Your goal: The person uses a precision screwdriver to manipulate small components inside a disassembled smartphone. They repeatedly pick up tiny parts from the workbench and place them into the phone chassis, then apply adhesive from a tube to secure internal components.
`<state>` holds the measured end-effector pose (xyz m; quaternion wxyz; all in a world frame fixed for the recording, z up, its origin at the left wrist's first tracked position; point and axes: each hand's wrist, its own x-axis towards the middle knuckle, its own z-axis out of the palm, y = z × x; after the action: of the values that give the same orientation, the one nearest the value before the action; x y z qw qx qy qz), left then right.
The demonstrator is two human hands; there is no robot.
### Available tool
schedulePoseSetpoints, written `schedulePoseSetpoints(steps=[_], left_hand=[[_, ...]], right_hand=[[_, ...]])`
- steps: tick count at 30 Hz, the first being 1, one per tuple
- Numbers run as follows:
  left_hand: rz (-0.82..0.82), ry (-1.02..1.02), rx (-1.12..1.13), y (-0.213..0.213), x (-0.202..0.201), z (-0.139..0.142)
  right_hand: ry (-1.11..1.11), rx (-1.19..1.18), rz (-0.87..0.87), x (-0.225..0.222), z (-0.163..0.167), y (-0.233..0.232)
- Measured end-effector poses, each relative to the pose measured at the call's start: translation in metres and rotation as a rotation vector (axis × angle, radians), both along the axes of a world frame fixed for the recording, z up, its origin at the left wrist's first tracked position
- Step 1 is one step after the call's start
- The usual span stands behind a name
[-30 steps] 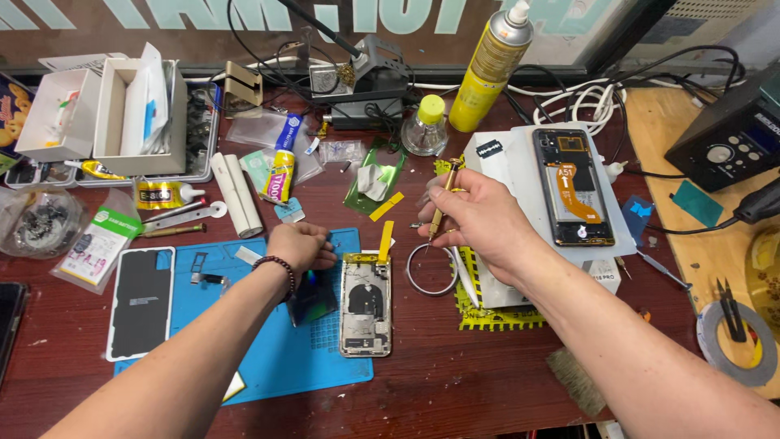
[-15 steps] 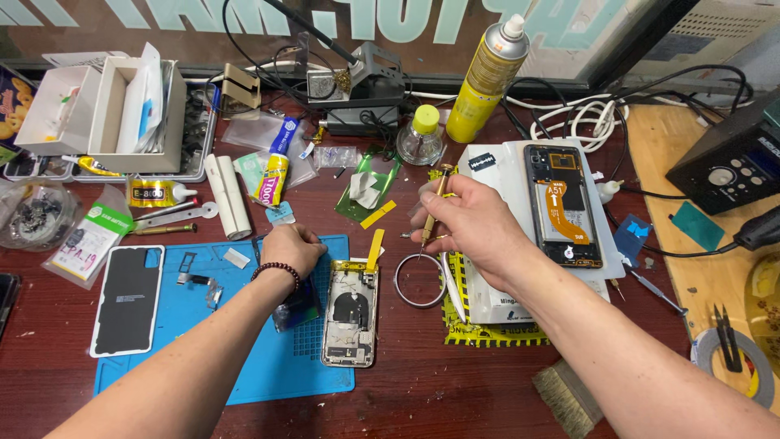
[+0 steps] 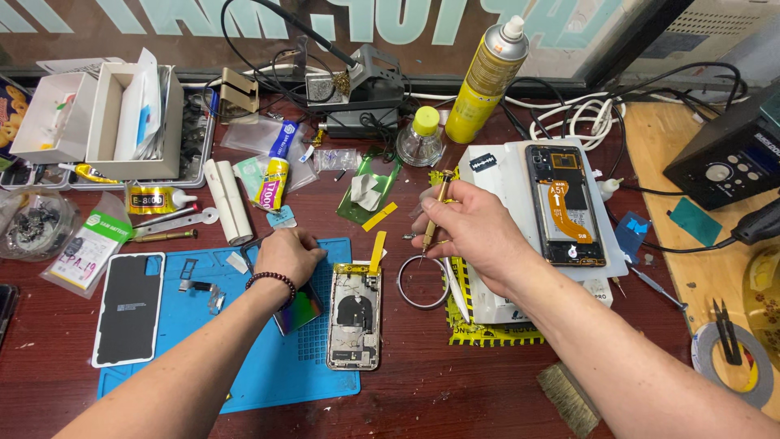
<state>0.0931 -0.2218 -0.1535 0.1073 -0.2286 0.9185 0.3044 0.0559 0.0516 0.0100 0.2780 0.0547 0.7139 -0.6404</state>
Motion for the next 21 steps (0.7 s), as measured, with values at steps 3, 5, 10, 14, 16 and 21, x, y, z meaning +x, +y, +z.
schedulePoseSetpoints(steps=[3, 5, 10, 14, 16, 21], left_hand=[[0.032, 0.038, 0.035, -0.007, -0.003, -0.005], [0.064, 0.096, 0.091, -0.017, -0.003, -0.01], [0.098, 0.085, 0.099, -0.034, 0.002, -0.022], [0.099, 0.107, 0.107, -0.024, 0.011, -0.02], [0.121, 0.136, 0.196, -0.016, 0.016, -0.013], [0.286, 0.095, 0.502, -0.026, 0.033, 0.01]], right_hand=[[-0.003, 0.04, 0.002, 0.002, 0.002, -0.002], [0.004, 0.027, 0.0, 0.002, 0.004, -0.003], [0.003, 0.029, -0.007, 0.002, 0.005, -0.002], [-0.002, 0.026, -0.005, 0.004, 0.004, -0.002], [0.008, 0.019, -0.006, 0.003, 0.005, -0.003], [0.005, 0.013, 0.055, -0.004, 0.009, -0.027]])
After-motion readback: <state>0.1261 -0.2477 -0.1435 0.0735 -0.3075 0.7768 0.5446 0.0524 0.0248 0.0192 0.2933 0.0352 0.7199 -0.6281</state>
